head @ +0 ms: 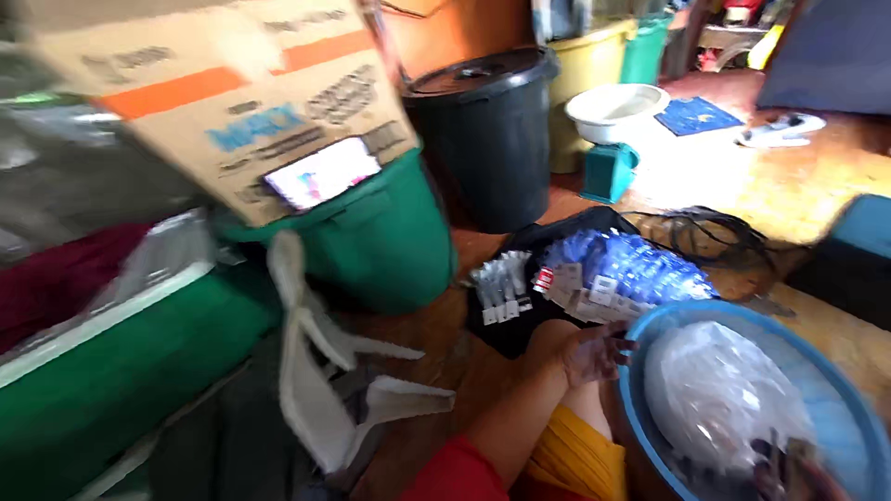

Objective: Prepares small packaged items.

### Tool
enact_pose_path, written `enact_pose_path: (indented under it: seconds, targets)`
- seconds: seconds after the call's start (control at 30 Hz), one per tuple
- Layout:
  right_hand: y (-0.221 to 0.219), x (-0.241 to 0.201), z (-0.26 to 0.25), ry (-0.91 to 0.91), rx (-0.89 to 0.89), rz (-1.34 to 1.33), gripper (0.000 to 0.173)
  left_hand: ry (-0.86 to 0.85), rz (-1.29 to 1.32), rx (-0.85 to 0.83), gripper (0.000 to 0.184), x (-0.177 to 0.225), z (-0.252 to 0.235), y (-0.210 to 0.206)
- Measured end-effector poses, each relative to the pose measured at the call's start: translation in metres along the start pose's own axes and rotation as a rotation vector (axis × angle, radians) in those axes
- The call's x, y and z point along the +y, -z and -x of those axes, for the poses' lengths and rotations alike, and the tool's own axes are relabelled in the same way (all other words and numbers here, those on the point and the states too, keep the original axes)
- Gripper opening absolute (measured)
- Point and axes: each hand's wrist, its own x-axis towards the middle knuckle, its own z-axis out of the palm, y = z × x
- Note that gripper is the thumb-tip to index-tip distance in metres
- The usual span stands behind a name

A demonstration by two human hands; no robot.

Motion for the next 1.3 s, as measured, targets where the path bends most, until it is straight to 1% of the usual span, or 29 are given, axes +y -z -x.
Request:
enact_pose_path:
  seconds: [0.1,0.17,0.2,0.23,0.3,0.33,0.37,0.43,0.47,0.5,0.57,0.67,0.73,0.83,0.87,0.9,1.0,1.03,1.13,1.23,1.3]
  targets:
    - [-0.006,-0.002,-0.001,0.060,0.149,-0.112,0.047,0.050,-0.050,0.091,0.050,0.004,-0.007,-0.012]
    - [-0.007,-0.014,0.001,0.120,0.174,-0.174,0.055,0.062,-0.056,0.117,0.048,0.003,-0.014,-0.014]
    - [-0.008,-0.023,0.003,0.149,0.189,-0.167,0.057,0.055,-0.047,0.105,0.049,0.001,-0.017,-0.012]
    - [-0.010,-0.033,0.005,0.173,0.225,-0.118,0.054,0.041,-0.048,0.090,0.050,-0.002,-0.020,-0.011]
    - [-0.016,-0.058,0.005,0.182,0.338,0.086,0.037,0.023,-0.147,0.047,0.055,-0.005,-0.026,-0.011]
    - [-0.018,-0.069,0.002,0.169,0.390,0.232,0.033,0.023,-0.258,0.030,0.054,-0.005,-0.030,-0.017]
    - [-0.018,-0.080,-0.002,0.145,0.420,0.406,0.035,0.021,-0.382,0.021,0.049,-0.004,-0.035,-0.027]
    - [-0.017,-0.094,-0.014,0.089,0.442,0.780,0.045,0.005,-0.680,0.018,0.038,-0.005,-0.046,-0.056]
    - [-0.015,-0.097,-0.022,0.072,0.443,0.934,0.048,-0.005,-0.851,0.028,0.035,-0.006,-0.054,-0.071]
    - [-0.012,-0.097,-0.029,0.065,0.455,1.032,0.049,0.010,-0.997,0.042,0.033,-0.007,-0.062,-0.085]
    - [-0.005,-0.087,-0.041,0.079,0.497,1.093,0.050,0.066,-1.178,0.062,0.033,-0.012,-0.080,-0.104]
    - [0.005,-0.066,-0.047,0.110,0.524,1.142,0.049,0.156,-1.361,0.012,0.029,-0.018,-0.101,-0.117]
    - [0.007,-0.058,-0.048,0.085,0.499,1.249,0.049,0.198,-1.436,-0.026,0.027,-0.023,-0.108,-0.121]
    - [0.004,-0.058,-0.054,0.057,0.452,1.384,0.048,0.239,-1.529,-0.001,0.028,-0.028,-0.109,-0.131]
    - [0.003,-0.058,-0.058,0.067,0.440,1.404,0.048,0.236,-1.543,-0.018,0.029,-0.029,-0.106,-0.136]
    - [0.003,-0.057,-0.062,0.075,0.430,1.412,0.047,0.236,-1.550,-0.069,0.030,-0.031,-0.102,-0.141]
    - [0.008,-0.047,-0.078,0.083,0.409,1.402,0.046,0.308,-1.610,-0.316,0.031,-0.043,-0.088,-0.150]
    - [0.010,-0.043,-0.083,0.069,0.404,1.395,0.046,0.348,-1.648,-0.364,0.031,-0.048,-0.083,-0.151]
    - [0.012,-0.040,-0.089,0.021,0.389,1.379,0.047,0.413,-1.731,-0.425,0.032,-0.057,-0.073,-0.146]
    - [0.011,-0.045,-0.079,0.045,0.389,1.334,0.047,0.443,-1.645,-0.542,0.036,-0.064,-0.065,-0.140]
    - [0.011,-0.048,-0.069,0.112,0.389,1.312,0.045,0.488,-1.565,-0.611,0.045,-0.072,-0.060,-0.137]
